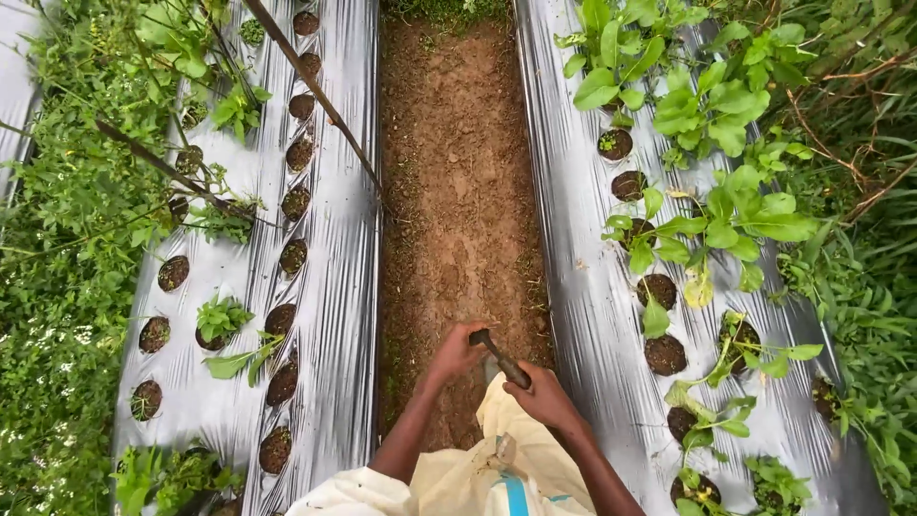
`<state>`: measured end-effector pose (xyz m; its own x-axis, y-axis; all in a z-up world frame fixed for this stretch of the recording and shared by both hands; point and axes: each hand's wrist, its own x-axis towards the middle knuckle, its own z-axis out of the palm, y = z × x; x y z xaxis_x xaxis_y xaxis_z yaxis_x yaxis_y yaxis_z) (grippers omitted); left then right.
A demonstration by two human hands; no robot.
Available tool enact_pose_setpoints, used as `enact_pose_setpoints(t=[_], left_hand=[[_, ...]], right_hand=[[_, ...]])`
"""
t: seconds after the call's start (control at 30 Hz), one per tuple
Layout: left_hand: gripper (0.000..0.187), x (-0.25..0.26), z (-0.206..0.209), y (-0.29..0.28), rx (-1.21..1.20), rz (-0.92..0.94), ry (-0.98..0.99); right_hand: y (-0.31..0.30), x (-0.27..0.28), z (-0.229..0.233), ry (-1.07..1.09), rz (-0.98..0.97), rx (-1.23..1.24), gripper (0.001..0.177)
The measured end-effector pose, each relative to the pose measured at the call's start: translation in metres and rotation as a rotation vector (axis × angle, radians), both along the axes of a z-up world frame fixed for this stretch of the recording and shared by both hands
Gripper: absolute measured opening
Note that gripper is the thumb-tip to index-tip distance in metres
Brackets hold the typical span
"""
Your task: The person uses a hoe to remove weeds from the soil between rows of plants in a garden. The person repeatedly strikes the ground with the hoe to loosen the soil and uproot the weeds, then pulls the weeds away by hand.
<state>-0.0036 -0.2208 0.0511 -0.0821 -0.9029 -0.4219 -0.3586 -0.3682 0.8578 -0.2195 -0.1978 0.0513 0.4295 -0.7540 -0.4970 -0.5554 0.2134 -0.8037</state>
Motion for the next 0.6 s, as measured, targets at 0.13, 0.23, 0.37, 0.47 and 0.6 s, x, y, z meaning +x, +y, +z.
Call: enact_pose_setpoints(t=[0.13, 0.23, 0.37, 0.47, 0.6], left_hand=[[0.042, 0.021, 0.049, -0.065, 0.042, 0.055, -0.106], [0.031, 0.043, 0.062, -0.102, -0.223, 0.119, -0.05], [0.035, 0.061, 0.067, -0.147, -0.114, 0.151, -0.132], [0.032, 0.085, 0.038, -0.193, -0.108, 0.16, -0.101], [0.036, 0.129, -0.032, -0.252, -0.119, 0.112, -0.159]], right_hand=[[-0.083, 0.018, 0.009, -0.014, 0.077, -0.076, 0.017], [-0.135, 0.029, -0.007, -0.176, 0.11, -0.146, 0.031], [-0.182, 0.045, 0.014, -0.175, 0.095, -0.08, 0.06], [-0.226, 0.063, 0.034, -0.153, 0.062, -0.025, 0.064], [-0.286, 0.09, 0.018, -0.112, 0.013, 0.021, 0.067]])
